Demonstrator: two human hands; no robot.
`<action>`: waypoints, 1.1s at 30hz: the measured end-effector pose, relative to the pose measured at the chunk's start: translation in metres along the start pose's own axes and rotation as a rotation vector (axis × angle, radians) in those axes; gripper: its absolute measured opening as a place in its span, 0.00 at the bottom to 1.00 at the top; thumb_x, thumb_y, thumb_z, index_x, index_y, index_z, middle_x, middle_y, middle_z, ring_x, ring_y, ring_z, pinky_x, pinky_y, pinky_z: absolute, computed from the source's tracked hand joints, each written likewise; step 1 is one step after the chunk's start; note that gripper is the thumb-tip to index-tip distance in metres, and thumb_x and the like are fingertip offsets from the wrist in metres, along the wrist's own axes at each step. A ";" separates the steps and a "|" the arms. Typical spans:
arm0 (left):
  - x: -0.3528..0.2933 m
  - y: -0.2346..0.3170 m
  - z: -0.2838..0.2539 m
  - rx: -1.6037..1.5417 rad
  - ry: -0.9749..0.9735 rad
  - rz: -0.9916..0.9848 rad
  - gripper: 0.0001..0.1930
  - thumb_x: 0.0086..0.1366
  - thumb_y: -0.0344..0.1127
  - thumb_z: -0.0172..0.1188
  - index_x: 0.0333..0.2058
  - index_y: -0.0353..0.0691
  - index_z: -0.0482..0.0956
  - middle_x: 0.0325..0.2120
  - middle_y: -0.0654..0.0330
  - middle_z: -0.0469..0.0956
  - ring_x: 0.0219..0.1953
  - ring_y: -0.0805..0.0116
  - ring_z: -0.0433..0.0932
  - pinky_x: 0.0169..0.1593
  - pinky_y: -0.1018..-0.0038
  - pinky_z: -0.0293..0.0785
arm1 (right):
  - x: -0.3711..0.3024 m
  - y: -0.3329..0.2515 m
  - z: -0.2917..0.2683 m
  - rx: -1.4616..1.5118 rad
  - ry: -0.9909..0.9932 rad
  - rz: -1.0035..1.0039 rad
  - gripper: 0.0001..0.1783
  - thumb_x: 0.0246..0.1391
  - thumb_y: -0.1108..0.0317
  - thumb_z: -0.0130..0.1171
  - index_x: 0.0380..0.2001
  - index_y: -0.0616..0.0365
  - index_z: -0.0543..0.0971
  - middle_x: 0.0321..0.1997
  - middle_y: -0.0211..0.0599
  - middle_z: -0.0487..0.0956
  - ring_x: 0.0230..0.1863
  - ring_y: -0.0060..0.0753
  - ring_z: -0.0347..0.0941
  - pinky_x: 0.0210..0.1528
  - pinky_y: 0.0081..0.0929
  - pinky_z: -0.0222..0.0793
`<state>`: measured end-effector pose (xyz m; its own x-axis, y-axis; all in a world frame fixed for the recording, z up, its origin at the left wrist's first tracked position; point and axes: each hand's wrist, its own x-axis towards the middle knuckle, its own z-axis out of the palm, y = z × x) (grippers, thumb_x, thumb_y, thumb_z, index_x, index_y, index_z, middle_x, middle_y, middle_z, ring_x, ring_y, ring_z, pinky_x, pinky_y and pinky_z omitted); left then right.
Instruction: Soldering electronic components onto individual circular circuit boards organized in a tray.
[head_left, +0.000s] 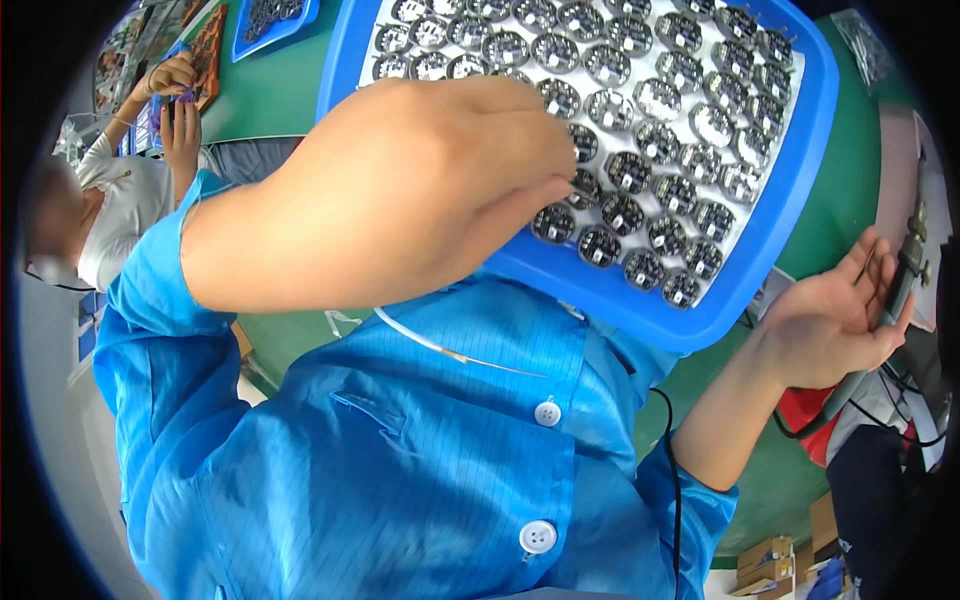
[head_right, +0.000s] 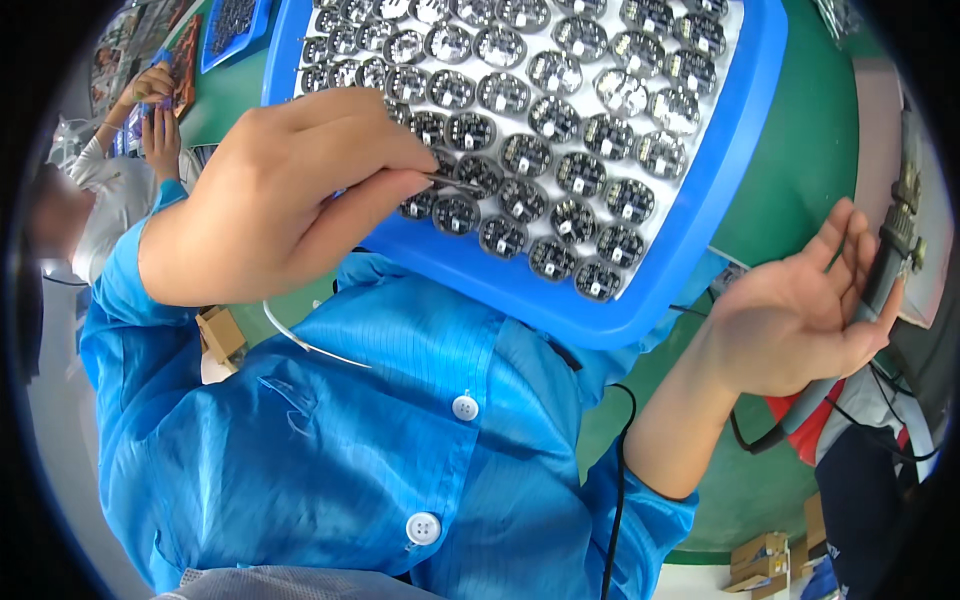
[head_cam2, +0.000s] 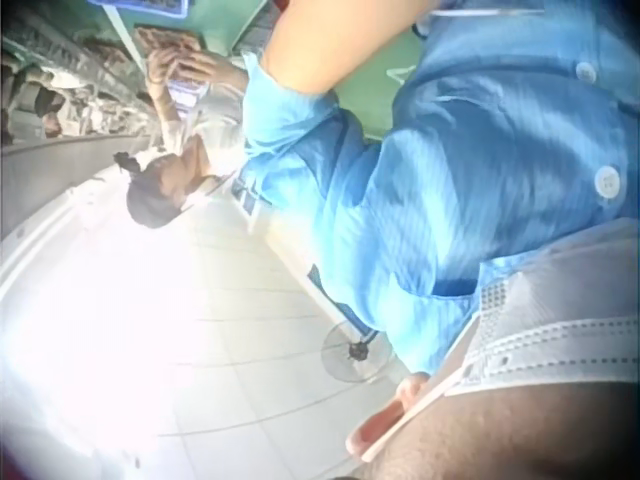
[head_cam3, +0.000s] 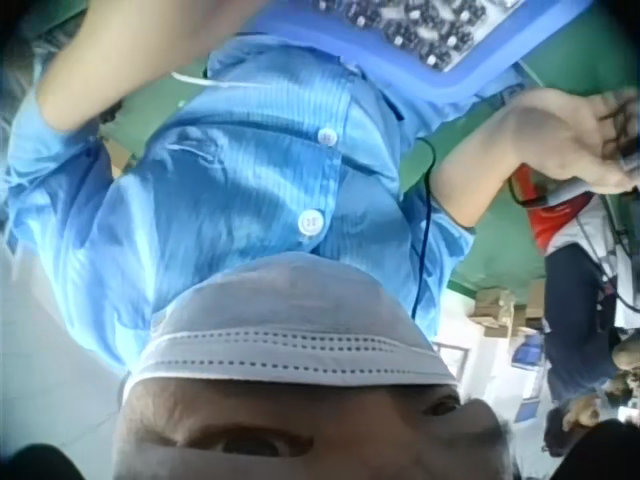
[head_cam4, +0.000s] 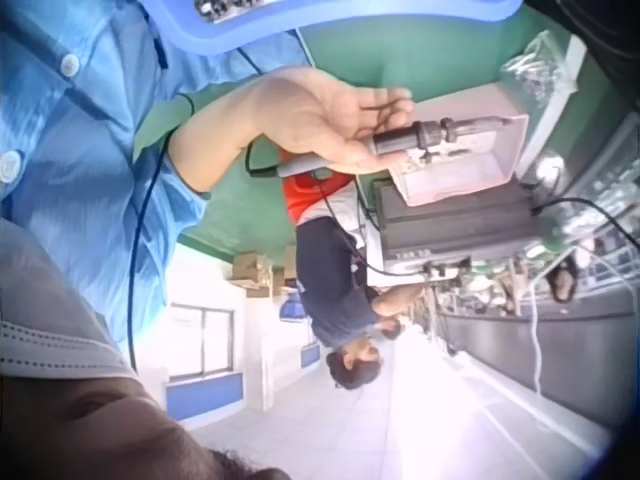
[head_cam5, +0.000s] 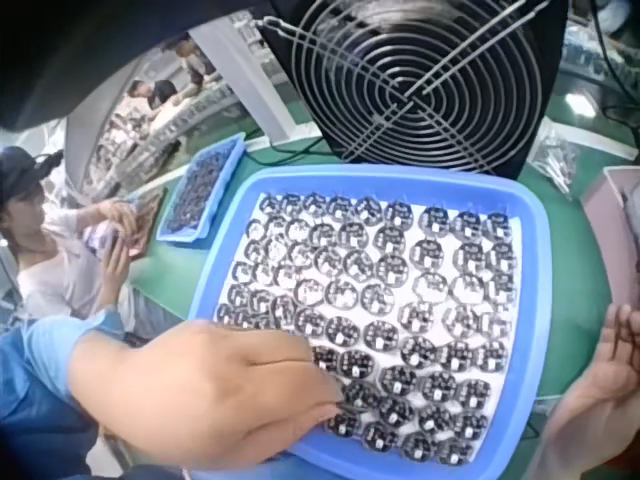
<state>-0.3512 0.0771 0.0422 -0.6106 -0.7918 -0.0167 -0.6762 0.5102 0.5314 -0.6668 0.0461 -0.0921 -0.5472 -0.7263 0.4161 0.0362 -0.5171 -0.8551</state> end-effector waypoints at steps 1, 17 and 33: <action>-0.001 -0.003 -0.004 -0.026 0.006 -0.015 0.05 0.61 0.20 0.66 0.37 0.31 0.82 0.30 0.52 0.79 0.31 0.55 0.79 0.33 0.66 0.75 | 0.000 -0.002 -0.001 0.011 -0.003 0.019 0.33 0.74 0.47 0.33 0.60 0.68 0.70 0.52 0.54 0.76 0.57 0.53 0.73 0.70 0.58 0.66; 0.031 -0.041 -0.014 0.100 0.129 0.085 0.10 0.58 0.25 0.71 0.40 0.36 0.83 0.30 0.55 0.76 0.29 0.56 0.78 0.31 0.65 0.75 | -0.011 -0.016 0.003 -0.028 0.023 0.093 0.28 0.75 0.54 0.39 0.65 0.66 0.66 0.51 0.52 0.77 0.56 0.52 0.72 0.70 0.56 0.65; 0.066 -0.055 -0.021 0.223 0.200 0.128 0.11 0.57 0.25 0.71 0.40 0.36 0.83 0.30 0.56 0.77 0.29 0.57 0.78 0.31 0.65 0.76 | -0.017 -0.020 -0.006 0.037 -0.067 0.133 0.28 0.75 0.52 0.41 0.67 0.60 0.66 0.54 0.51 0.76 0.59 0.50 0.71 0.71 0.56 0.61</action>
<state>-0.3459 -0.0104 0.0302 -0.6184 -0.7554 0.2167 -0.6861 0.6534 0.3199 -0.6637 0.0717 -0.0838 -0.4784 -0.8176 0.3204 0.1360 -0.4295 -0.8928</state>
